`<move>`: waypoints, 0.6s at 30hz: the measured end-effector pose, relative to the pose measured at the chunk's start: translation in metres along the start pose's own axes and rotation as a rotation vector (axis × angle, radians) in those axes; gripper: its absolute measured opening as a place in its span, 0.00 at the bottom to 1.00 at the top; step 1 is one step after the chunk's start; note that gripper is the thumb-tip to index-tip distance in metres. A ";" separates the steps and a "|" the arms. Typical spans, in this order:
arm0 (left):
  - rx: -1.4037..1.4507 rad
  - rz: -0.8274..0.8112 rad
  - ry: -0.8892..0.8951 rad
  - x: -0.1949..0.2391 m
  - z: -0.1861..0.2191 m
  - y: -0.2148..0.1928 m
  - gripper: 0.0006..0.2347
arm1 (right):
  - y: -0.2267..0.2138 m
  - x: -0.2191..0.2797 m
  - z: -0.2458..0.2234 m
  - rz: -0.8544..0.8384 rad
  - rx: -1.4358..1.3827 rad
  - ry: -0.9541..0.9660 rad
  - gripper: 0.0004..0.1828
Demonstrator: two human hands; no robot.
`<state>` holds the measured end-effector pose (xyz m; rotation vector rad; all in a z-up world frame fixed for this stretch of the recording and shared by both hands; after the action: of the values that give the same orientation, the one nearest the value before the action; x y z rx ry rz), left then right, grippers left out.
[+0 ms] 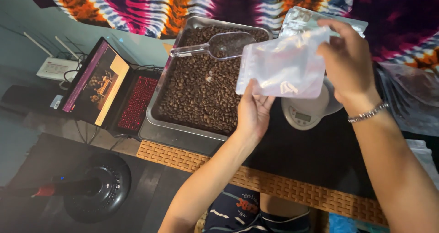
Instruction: Inspecting and sorting silver bags of coffee beans next to a tray of roasted beans.
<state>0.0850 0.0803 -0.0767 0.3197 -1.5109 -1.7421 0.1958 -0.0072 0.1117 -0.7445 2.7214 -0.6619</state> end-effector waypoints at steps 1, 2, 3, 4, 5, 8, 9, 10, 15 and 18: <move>0.000 -0.001 -0.001 0.005 0.005 0.008 0.22 | -0.004 0.005 0.005 0.001 0.001 0.000 0.29; -0.003 0.045 0.086 0.009 0.015 0.013 0.22 | -0.005 0.011 0.013 -0.044 -0.057 0.044 0.27; -0.006 0.094 0.172 0.015 0.024 0.016 0.22 | -0.006 0.017 0.021 -0.091 -0.114 0.092 0.25; -0.006 0.097 0.169 0.017 0.028 0.018 0.22 | -0.008 0.021 0.044 -0.091 -0.111 0.096 0.25; -0.090 0.144 0.165 0.020 0.033 0.018 0.20 | -0.010 0.023 0.069 -0.090 -0.234 0.164 0.14; -0.226 0.099 0.173 0.021 0.038 0.019 0.17 | -0.018 0.049 0.093 -0.125 -0.396 0.278 0.10; -0.279 0.008 0.187 0.020 0.037 0.022 0.15 | -0.019 0.061 0.094 -0.165 -0.435 0.323 0.14; -0.279 0.009 0.186 0.021 0.037 0.022 0.15 | -0.020 0.064 0.103 -0.165 -0.435 0.324 0.14; -0.908 -0.280 -0.097 0.046 0.023 0.055 0.17 | -0.023 0.061 0.174 -0.109 -0.514 0.181 0.22; -0.880 -0.325 0.014 0.035 0.007 0.041 0.14 | -0.024 0.075 0.170 0.097 -0.381 0.163 0.12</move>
<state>0.0732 0.0621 -0.0266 0.1136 -0.5772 -2.4567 0.2014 -0.1264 -0.0322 -0.6537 3.0542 -0.1887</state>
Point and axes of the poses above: each hand's wrist, its own x-axis away from the middle knuckle, its own y-axis out of the palm, z = x × y, the point moved 6 cm from there along -x, towards the middle knuckle, and after that the axes turned 6 degrees about y, right-handed, at the moved point
